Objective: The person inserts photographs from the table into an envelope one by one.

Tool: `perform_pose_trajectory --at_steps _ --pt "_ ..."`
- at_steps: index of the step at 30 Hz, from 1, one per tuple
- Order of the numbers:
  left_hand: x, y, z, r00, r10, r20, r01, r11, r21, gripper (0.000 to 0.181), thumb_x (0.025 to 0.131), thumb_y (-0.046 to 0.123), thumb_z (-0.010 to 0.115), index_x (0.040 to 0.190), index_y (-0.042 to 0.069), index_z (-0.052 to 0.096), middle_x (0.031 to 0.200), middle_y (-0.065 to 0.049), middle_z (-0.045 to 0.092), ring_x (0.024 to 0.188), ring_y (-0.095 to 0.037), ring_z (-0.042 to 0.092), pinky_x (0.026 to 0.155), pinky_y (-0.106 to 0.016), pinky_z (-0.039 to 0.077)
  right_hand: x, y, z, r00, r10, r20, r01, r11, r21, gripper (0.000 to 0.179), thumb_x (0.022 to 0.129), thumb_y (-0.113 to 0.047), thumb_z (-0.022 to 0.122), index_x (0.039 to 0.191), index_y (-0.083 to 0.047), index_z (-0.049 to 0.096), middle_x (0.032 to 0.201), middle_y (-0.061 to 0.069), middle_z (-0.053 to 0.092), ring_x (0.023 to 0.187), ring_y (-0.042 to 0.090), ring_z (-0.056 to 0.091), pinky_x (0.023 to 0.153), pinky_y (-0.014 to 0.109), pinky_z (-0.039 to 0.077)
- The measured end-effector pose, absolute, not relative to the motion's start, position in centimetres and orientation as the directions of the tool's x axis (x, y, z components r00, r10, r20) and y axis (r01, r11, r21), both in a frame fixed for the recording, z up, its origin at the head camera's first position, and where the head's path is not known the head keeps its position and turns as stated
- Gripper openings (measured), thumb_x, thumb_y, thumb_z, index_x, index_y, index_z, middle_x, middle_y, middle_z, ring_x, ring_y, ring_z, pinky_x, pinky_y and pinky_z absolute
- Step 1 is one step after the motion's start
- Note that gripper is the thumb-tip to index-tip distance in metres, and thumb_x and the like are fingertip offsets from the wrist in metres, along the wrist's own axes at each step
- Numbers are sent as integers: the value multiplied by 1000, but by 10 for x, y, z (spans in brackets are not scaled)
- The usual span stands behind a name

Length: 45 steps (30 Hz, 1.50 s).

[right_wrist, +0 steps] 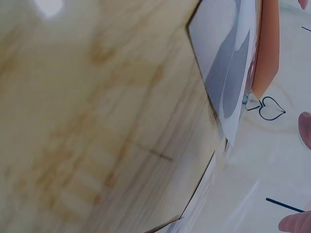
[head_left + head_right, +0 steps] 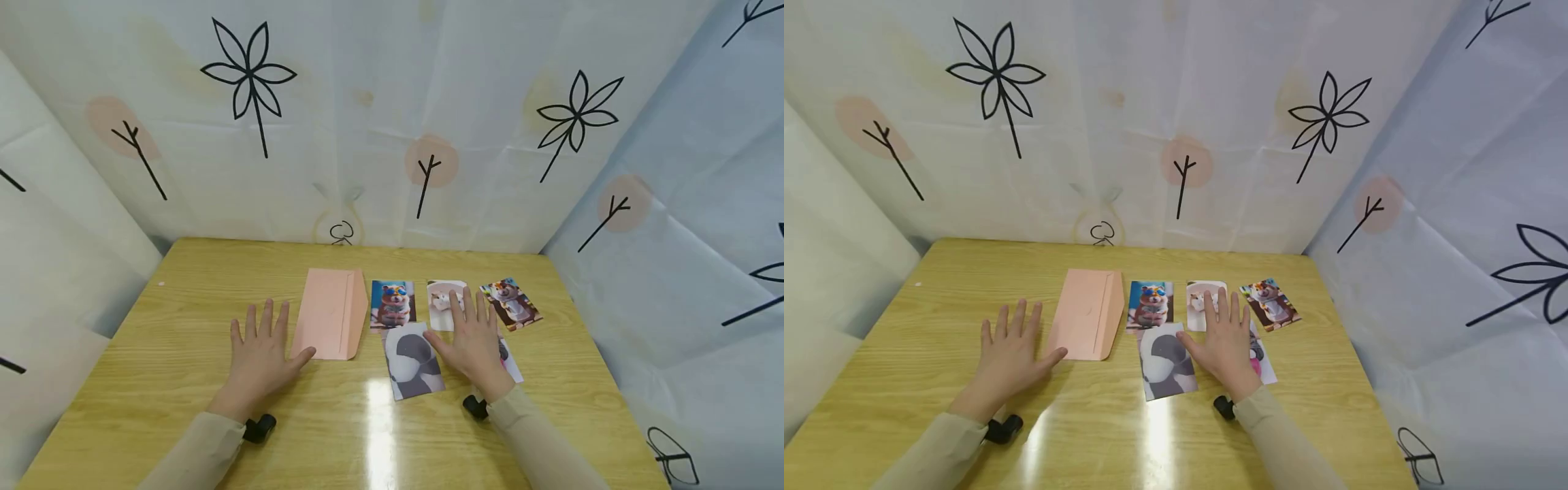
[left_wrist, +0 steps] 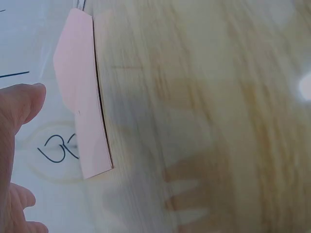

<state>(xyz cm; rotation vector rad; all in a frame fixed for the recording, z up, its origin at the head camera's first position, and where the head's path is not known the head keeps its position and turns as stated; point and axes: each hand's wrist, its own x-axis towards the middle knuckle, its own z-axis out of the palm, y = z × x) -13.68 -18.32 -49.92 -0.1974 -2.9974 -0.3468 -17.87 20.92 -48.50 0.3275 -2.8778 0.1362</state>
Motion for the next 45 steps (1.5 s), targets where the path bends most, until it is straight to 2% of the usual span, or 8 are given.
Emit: perform_pose_trajectory --at_steps 4,12,23,26,30,37,41,45 --pt "-136 -181 -500 -985 111 133 139 965 221 105 83 75 46 156 8 9 156 -27 10 140 -52 2 103 -70 -6 -180 209 -485 -949 -214 233 -236 969 -74 100 82 -77 45 154 -11 22 157 20 18 143 43 9 109 63 11" --pt "-139 -173 -500 -986 85 143 120 960 253 106 82 76 47 154 5 16 155 -28 13 139 -53 6 104 -71 1 -184 210 -487 -936 -247 251 -288 947 -142 97 83 -72 52 152 -8 27 151 22 29 137 42 27 103 60 30" --pt "-143 -158 -496 -986 46 158 95 943 320 106 81 70 56 150 -2 21 149 -31 23 133 -55 22 102 -68 20 -194 204 -490 -921 -270 279 -348 894 -284 94 83 -69 55 148 -5 34 141 21 42 128 40 41 103 55 34" --pt "-145 -151 -495 -988 24 152 77 930 358 105 80 68 60 150 -1 22 147 -30 26 130 -53 27 100 -67 26 -196 202 -490 -923 -269 277 -353 877 -326 92 82 -70 57 146 -7 38 137 20 47 124 38 44 99 54 38" --pt "-147 -143 -495 -992 -3 128 48 919 392 106 79 66 63 150 -1 21 146 -30 30 127 -52 32 97 -66 30 -198 200 -490 -942 -246 228 -318 874 -369 92 78 -73 58 145 -11 42 134 18 50 121 37 48 94 53 43" --pt "-150 -132 -497 -997 -25 73 6 913 407 109 78 67 63 150 -2 20 143 -31 33 124 -54 35 96 -66 31 -198 195 -487 -968 -223 110 -249 888 -387 98 74 -77 58 147 -14 41 135 18 49 118 38 51 85 54 48" --pt "-152 -128 -498 -999 -42 35 -24 907 421 111 77 66 64 150 -4 19 141 -33 34 123 -55 34 96 -66 31 -200 191 -489 -976 -213 47 -213 887 -410 96 73 -73 64 145 -12 43 138 16 47 120 35 50 88 53 47" --pt "-154 -126 -501 -997 -76 -5 -71 904 421 118 77 68 63 150 -7 10 136 -38 34 122 -56 33 96 -66 29 -200 187 -492 -977 -214 21 -202 881 -427 94 72 -68 70 142 -11 46 139 14 46 120 34 50 90 52 46"
